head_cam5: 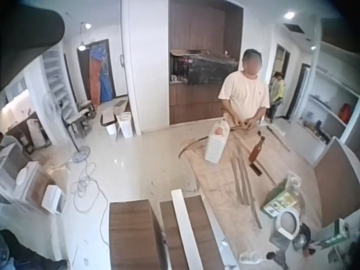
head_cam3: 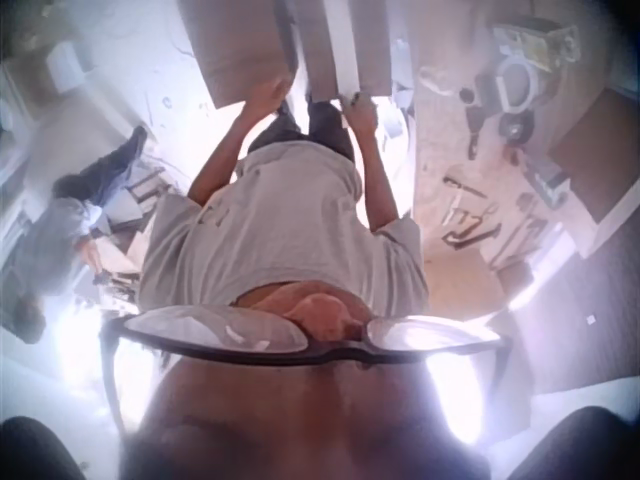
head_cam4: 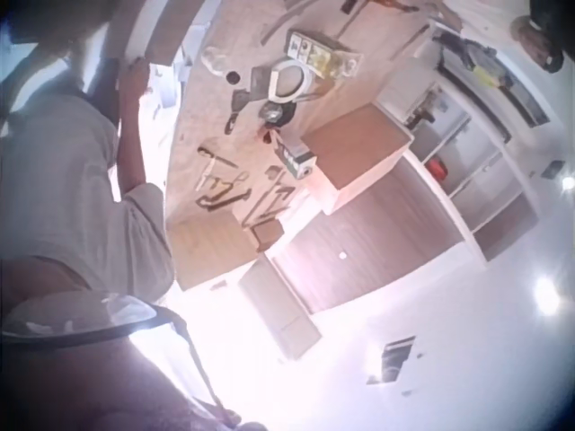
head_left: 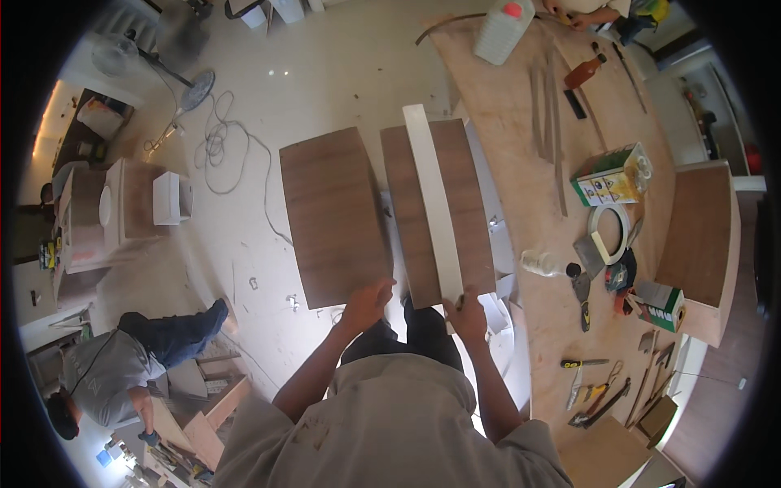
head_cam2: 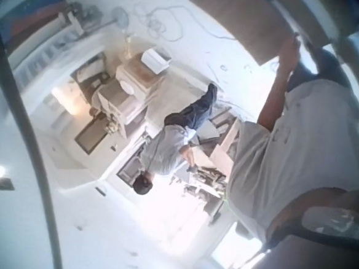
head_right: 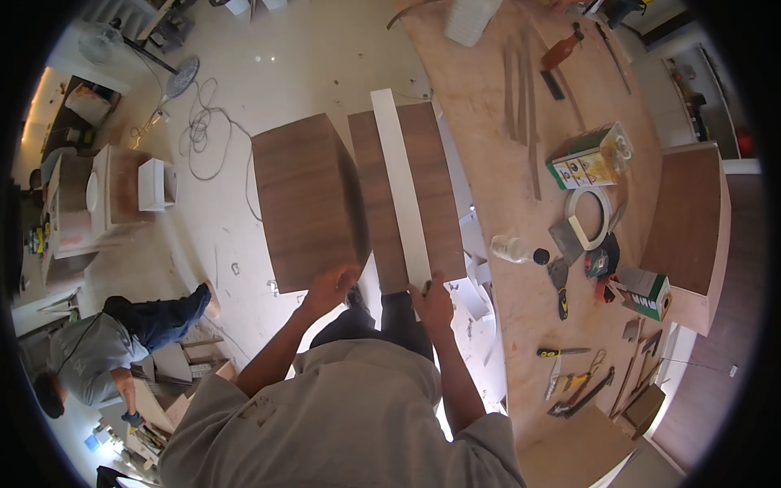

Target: Applying and smoothing a white laminate strip onto a wooden cabinet component.

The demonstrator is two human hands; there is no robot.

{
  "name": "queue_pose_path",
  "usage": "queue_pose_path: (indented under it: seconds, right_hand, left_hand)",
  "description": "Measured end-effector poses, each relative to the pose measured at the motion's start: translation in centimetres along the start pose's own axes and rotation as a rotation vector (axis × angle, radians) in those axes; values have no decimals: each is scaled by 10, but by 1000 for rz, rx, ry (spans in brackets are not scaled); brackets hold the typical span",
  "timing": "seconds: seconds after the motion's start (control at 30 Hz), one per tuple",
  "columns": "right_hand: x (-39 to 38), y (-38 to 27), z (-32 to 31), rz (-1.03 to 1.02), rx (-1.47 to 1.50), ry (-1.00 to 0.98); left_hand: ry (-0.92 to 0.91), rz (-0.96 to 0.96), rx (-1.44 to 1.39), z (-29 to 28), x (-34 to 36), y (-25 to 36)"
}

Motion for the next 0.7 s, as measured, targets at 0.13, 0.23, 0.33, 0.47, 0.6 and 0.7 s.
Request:
queue_pose_path:
  seconds: [0.13,0.23,0.33,0.47,0.6,0.7]
  right_hand:
    - [29,-41,-28,-252,311,81]
    - [44,-35,-29,-406,351,173]
    - [39,-33,-8,-405,179,146]
    - [27,-12,2,-308,47,56]
    - [30,-31,-1,-366,67,66]
    - [53,-29,16,-338,-45,10]
  left_hand:
    - [65,144,102,-5,39,8]
    - [79,172,140,-5,92,34]
    - [267,377,209,-27,154,52]
    - [219,398,505,-34,253,98]
    - [327,476,724,-53,322,110]
    - [214,272,782,-51,349,104]
Point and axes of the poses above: each hand's wrist, its own x-axis towards the middle knuckle, its own z-axis out of the palm, y = z × x, the point moved 6 cm from there along x, towards the middle knuckle, and after that the axes turned 4 degrees about y, right-handed, at the moved point
